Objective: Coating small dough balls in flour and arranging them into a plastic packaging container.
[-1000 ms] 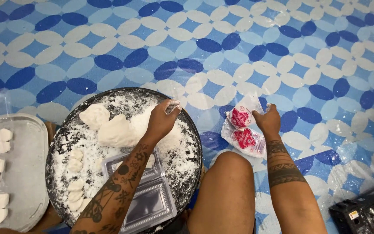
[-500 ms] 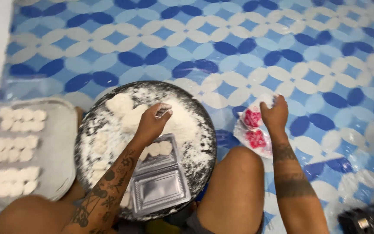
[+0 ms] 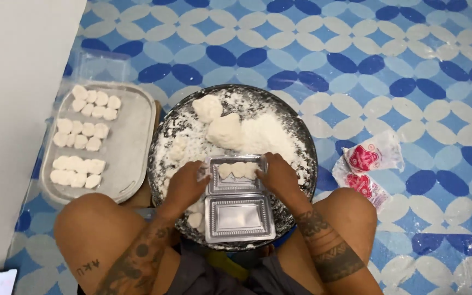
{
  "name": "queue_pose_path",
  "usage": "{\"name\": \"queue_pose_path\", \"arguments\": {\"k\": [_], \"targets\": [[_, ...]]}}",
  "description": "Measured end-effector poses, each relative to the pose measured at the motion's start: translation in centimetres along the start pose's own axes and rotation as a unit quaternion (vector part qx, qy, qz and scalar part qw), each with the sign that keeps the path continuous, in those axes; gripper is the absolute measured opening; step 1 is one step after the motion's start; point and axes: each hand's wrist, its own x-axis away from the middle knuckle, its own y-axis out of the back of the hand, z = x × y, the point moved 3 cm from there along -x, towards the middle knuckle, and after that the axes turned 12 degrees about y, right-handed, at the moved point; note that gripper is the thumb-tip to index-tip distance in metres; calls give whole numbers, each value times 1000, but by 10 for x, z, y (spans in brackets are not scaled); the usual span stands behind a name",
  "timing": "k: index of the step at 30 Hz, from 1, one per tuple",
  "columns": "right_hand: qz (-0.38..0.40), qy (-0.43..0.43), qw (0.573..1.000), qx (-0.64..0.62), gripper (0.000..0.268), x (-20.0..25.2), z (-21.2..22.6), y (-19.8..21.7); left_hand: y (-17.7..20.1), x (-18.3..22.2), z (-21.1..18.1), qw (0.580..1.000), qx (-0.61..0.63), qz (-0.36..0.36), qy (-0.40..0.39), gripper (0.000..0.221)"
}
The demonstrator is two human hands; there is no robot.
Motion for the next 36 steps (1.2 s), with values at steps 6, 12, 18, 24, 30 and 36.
{"name": "queue_pose_path", "arguments": {"k": [6,12,18,24,30,36], "targets": [[-19,-49,997,-56,47,22,12,-9,-31,-3,-7,999,29,-30,-6,48],[-54,-100,989,-100,46,19,-5,-35,-16,7,-7,991,130,17,38,67],[-70,-127,977,-156,50,41,9,-3,-3,11,-16,983,172,46,55,76],[15,-149,978,-149,57,78,-2,-23,-31,23,-1,987,115,103,43,76],[11,-117,986,-121,59,84,1,-26,-34,35,-5,994,37,101,7,67],[-64,-54,996,-13,61,79,17,-12,-37,7,11,999,2,52,-5,44]]}}
